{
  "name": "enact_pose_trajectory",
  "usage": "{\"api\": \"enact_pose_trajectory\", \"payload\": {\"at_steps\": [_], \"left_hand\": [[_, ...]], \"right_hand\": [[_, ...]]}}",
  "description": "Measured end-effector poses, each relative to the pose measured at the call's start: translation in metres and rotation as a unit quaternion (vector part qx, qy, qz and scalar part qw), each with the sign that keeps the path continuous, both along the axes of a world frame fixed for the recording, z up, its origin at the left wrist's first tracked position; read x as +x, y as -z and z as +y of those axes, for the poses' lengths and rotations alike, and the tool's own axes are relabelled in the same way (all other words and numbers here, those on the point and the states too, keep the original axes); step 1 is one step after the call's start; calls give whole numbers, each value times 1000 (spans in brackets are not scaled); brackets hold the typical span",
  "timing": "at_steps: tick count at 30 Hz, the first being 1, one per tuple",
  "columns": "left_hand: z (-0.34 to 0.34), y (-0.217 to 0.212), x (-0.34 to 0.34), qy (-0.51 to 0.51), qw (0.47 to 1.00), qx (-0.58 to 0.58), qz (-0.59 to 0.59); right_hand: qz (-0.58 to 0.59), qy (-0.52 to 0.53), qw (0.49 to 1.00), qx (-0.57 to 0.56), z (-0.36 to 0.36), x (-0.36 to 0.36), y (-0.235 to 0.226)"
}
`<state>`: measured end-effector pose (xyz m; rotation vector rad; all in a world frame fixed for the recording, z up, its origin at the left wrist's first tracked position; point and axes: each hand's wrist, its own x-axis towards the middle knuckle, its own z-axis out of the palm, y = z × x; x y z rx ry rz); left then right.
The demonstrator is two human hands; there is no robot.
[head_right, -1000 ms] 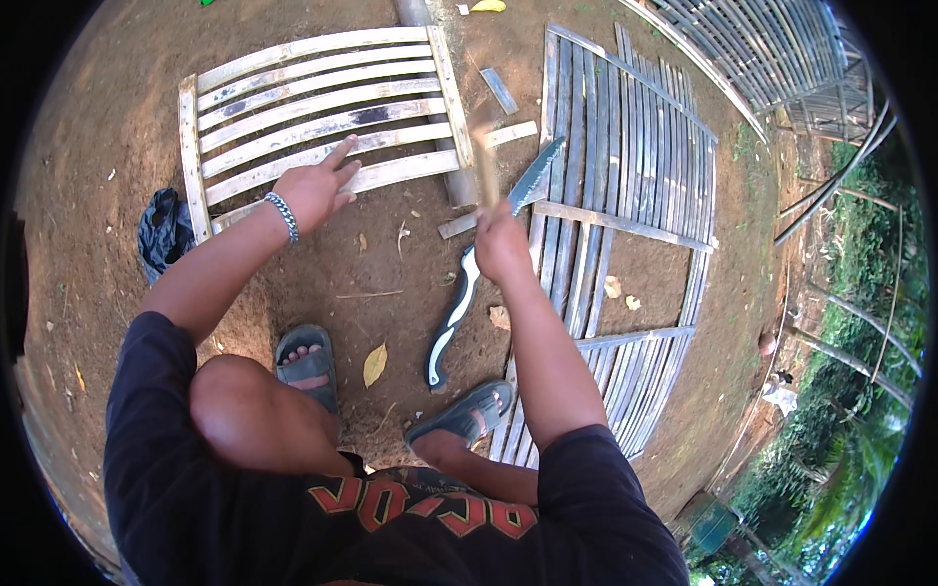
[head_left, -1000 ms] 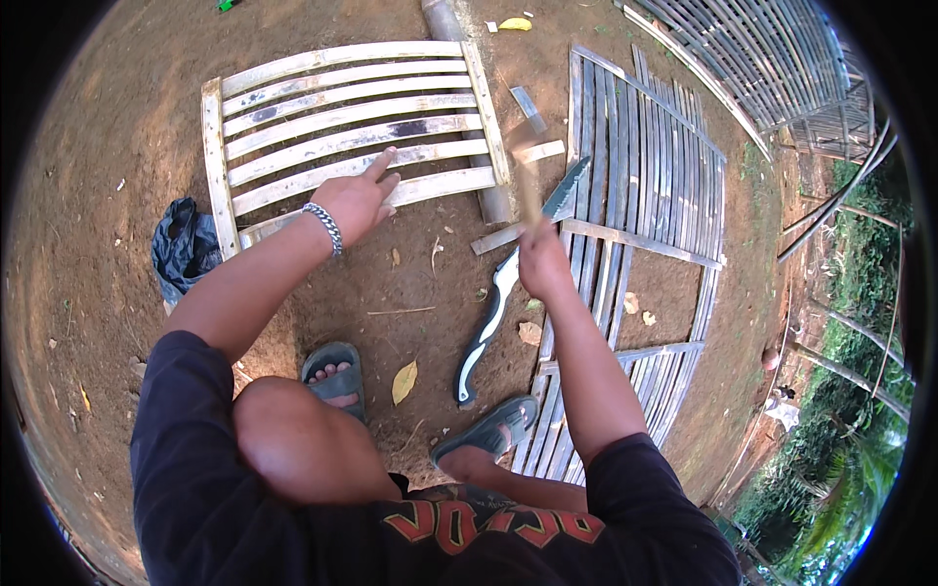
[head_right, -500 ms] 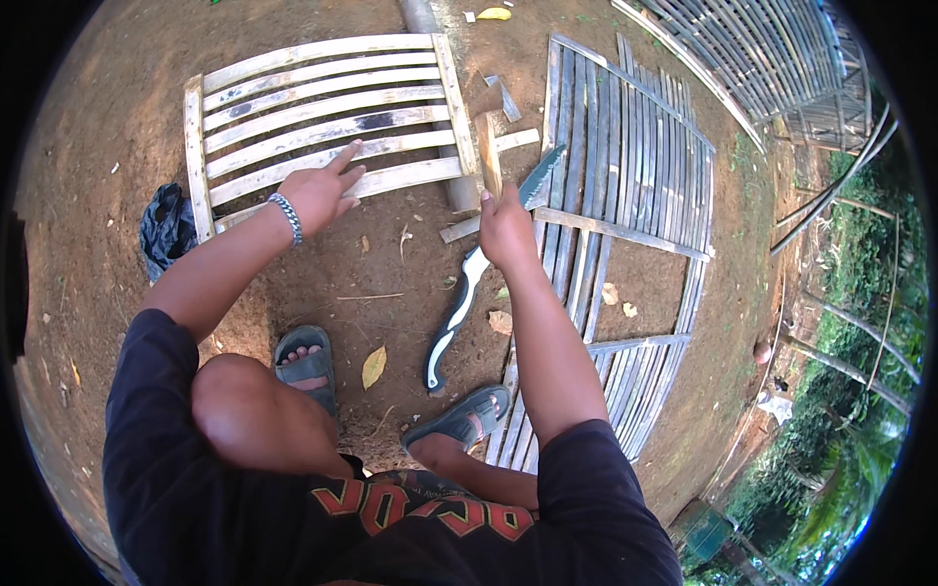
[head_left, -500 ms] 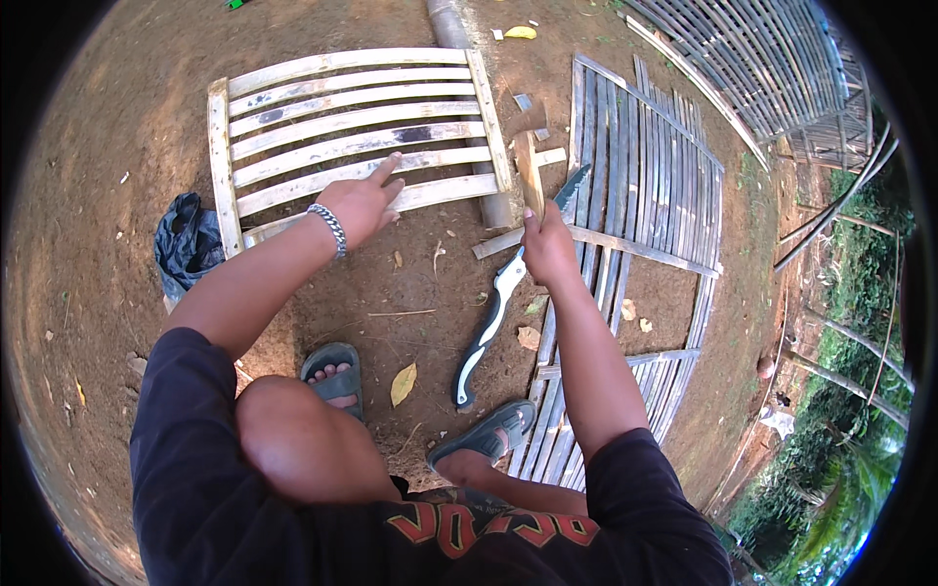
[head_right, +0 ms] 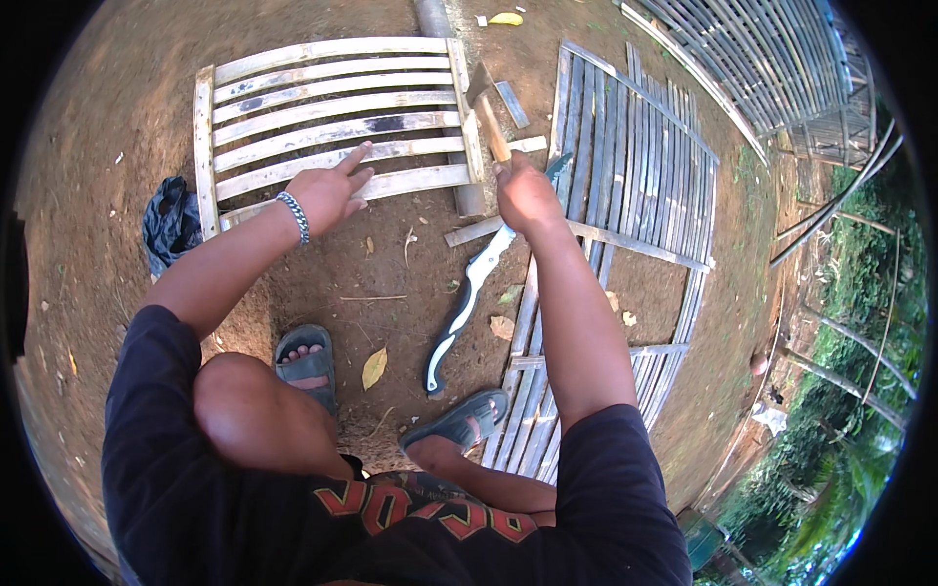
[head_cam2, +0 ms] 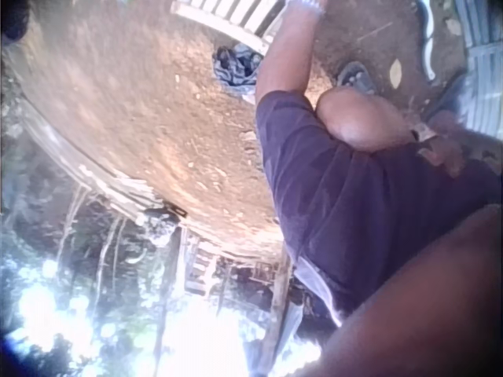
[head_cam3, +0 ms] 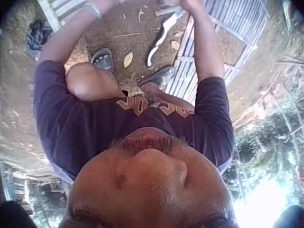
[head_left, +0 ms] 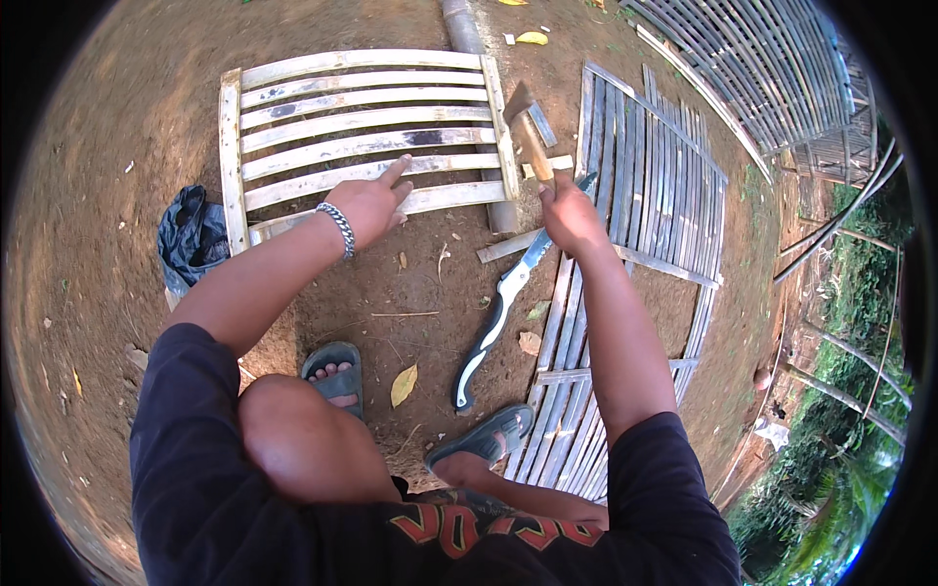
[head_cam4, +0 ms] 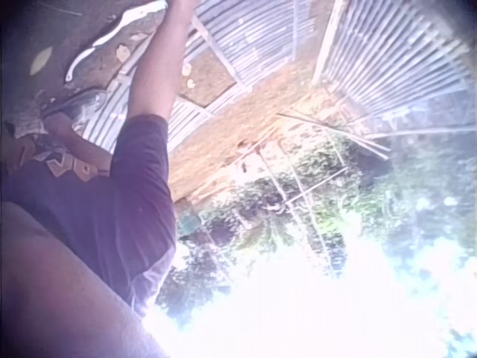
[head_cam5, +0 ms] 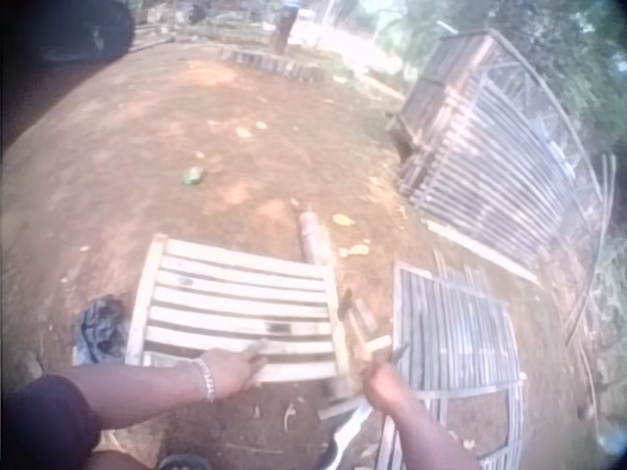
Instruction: The person uses a hand saw to cut a wooden slat on a wooden frame placed on the ground. After cutting, the person flips the frame and uses a wooden mallet to tap the slats into place.
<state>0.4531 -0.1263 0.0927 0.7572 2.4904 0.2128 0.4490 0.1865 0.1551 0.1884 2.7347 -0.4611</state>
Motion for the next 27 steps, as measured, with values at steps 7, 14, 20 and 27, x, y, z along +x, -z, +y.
{"api": "enact_pose_trajectory", "payload": {"at_steps": [7, 14, 20, 27], "left_hand": [[-6, 8, 3, -11, 1000, 21, -1], [-3, 24, 9, -30, 998, 48, -31], [-17, 50, 21, -48, 996, 74, -6], [-39, 73, -6, -149, 968, 135, 150]], "right_hand": [[27, 91, 994, -49, -10, 21, 21], [-6, 126, 991, -47, -22, 69, 65], [-9, 127, 990, -59, -28, 69, 67], [-21, 132, 989, -59, -25, 70, 75]]}}
